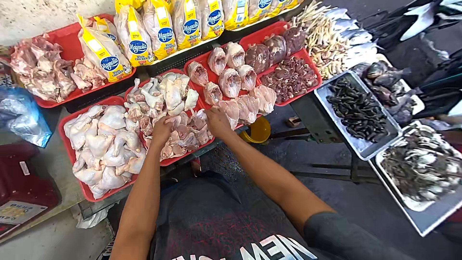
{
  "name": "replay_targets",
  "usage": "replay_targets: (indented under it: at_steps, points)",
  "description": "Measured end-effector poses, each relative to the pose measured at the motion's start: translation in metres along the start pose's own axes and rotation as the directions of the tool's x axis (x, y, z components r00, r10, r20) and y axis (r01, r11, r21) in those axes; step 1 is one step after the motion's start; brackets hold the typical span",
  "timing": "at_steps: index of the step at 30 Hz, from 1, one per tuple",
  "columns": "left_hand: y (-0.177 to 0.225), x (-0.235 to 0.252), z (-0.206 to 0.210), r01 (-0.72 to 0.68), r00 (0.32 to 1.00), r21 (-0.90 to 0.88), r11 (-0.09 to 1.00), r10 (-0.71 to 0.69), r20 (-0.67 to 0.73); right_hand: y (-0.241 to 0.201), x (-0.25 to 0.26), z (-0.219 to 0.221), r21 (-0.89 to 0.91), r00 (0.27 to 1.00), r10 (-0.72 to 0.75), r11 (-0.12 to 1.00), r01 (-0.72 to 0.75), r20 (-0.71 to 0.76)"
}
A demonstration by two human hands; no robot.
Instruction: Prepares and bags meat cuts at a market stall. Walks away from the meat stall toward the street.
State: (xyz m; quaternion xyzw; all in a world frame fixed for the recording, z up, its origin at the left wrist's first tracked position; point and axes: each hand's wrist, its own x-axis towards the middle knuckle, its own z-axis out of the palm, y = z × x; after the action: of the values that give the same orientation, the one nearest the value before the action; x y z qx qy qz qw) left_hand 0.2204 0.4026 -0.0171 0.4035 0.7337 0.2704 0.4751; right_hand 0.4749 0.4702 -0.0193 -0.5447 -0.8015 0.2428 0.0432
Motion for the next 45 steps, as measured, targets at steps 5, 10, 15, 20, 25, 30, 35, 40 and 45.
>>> replay_targets:
  at_steps: [5,10,15,20,25,30,35,40,45]
  points:
    - [-0.029,-0.059,-0.037,-0.041,0.983,-0.644,0.764,-0.083,-0.162,0.002,0.070,0.014,-0.206,0.957,-0.102,0.965,0.162,0.272]
    - [-0.026,-0.063,-0.041,-0.123,0.980,-0.651,0.749,-0.011,-0.198,0.001,0.080,0.008,-0.231,0.927,-0.080,0.957,0.174,0.367]
    - [-0.006,-0.046,-0.012,-0.152,0.985,0.208,0.966,0.165,-0.047,-0.004,0.063,-0.026,-0.123,0.932,-0.060,0.986,0.111,0.357]
    - [0.000,-0.043,0.041,-0.202,0.950,0.694,0.691,0.311,-0.034,0.003,0.018,-0.070,0.170,1.000,-0.009,0.985,0.010,-0.009]
    - [0.000,-0.034,0.085,-0.401,0.914,0.731,0.552,0.289,0.283,0.016,-0.055,-0.058,0.842,0.954,0.300,0.521,-0.141,-0.026]
    - [-0.005,-0.028,0.070,-0.383,0.922,0.677,0.628,0.224,0.315,0.016,-0.101,-0.023,0.990,0.891,0.436,0.004,-0.143,0.126]
    - [-0.017,-0.054,0.006,-0.273,0.959,0.008,0.962,0.271,0.077,0.001,-0.117,-0.007,0.972,0.849,0.476,-0.066,-0.227,0.230]
    - [-0.028,-0.100,-0.089,-0.352,0.861,-0.550,0.757,0.493,0.126,-0.100,-0.069,-0.007,0.941,0.948,0.203,0.187,-0.283,0.245]
    - [-0.057,-0.134,-0.114,-0.387,0.860,-0.832,0.398,0.482,-0.170,-0.244,-0.036,-0.015,0.795,0.845,-0.410,0.606,-0.030,0.344]
